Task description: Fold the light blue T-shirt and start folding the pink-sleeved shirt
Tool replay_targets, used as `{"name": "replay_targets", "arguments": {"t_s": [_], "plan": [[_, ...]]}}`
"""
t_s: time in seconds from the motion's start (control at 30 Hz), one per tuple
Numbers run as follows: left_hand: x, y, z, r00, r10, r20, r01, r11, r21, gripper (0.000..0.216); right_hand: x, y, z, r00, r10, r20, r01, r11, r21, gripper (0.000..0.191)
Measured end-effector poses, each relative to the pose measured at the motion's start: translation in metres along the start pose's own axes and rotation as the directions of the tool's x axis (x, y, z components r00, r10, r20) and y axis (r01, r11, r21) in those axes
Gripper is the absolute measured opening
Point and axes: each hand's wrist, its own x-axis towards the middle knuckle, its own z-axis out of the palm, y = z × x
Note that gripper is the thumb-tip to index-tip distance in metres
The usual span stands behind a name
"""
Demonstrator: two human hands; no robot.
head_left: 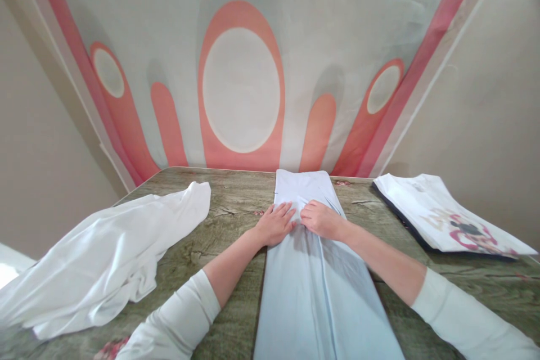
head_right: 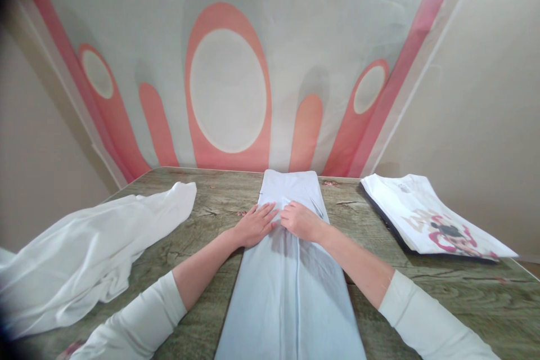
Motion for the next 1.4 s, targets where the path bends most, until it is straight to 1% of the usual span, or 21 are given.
{"name": "replay_targets", "arguments": {"t_s": [0.17, 0.27, 0.4, 0.53, 0.77, 0.9, 1.03, 1.17, 1.4], "plan": [[0.001, -0.001, 0.003, 1.0, 0.004, -0.008, -0.004, 1.0, 0.015, 0.051, -0.006, -0.004, -0.002, 0.998, 0.062, 0.016, -0.062, 0.998, -0.007, 0.018], [0.001, -0.001, 0.003, 1.0, 0.007, -0.001, -0.007, 1.0, 0.009, 0.051, -0.005, -0.01, -0.005, 0.997, 0.073, 0.024, -0.074, 0.997, 0.021, 0.016], [0.0, 0.0, -0.001, 1.0, 0.009, 0.013, -0.009, 1.0, -0.003, 0.051, -0.006, -0.021, -0.008, 1.0, 0.029, 0.012, -0.03, 0.996, 0.079, 0.017], [0.0, 0.002, -0.004, 1.0, 0.008, 0.015, -0.008, 1.0, -0.007, 0.05, -0.008, -0.028, -0.01, 1.0, -0.002, 0.009, 0.001, 0.997, 0.073, 0.016], [-0.001, 0.002, -0.004, 1.0, 0.012, 0.002, -0.012, 1.0, -0.015, 0.05, -0.003, -0.028, -0.02, 0.995, -0.072, 0.071, 0.071, 0.997, 0.018, 0.012], [0.0, 0.001, -0.003, 1.0, 0.006, 0.016, -0.005, 1.0, -0.026, 0.05, -0.009, -0.028, -0.025, 0.994, -0.083, 0.075, 0.082, 0.996, 0.028, 0.01], [0.0, 0.001, -0.003, 1.0, 0.003, 0.016, -0.002, 1.0, -0.028, 0.051, -0.018, -0.03, -0.022, 0.998, -0.013, 0.059, 0.009, 0.998, 0.065, 0.012], [0.0, 0.001, -0.003, 1.0, 0.006, 0.016, -0.006, 0.999, -0.035, 0.051, -0.022, -0.04, -0.021, 0.998, 0.047, 0.04, -0.052, 0.989, 0.138, 0.014], [0.0, 0.0, -0.002, 1.0, 0.011, -0.001, -0.011, 0.999, -0.037, 0.05, -0.025, -0.066, -0.042, 0.997, -0.016, 0.078, -0.003, 0.971, 0.238, 0.008]]}}
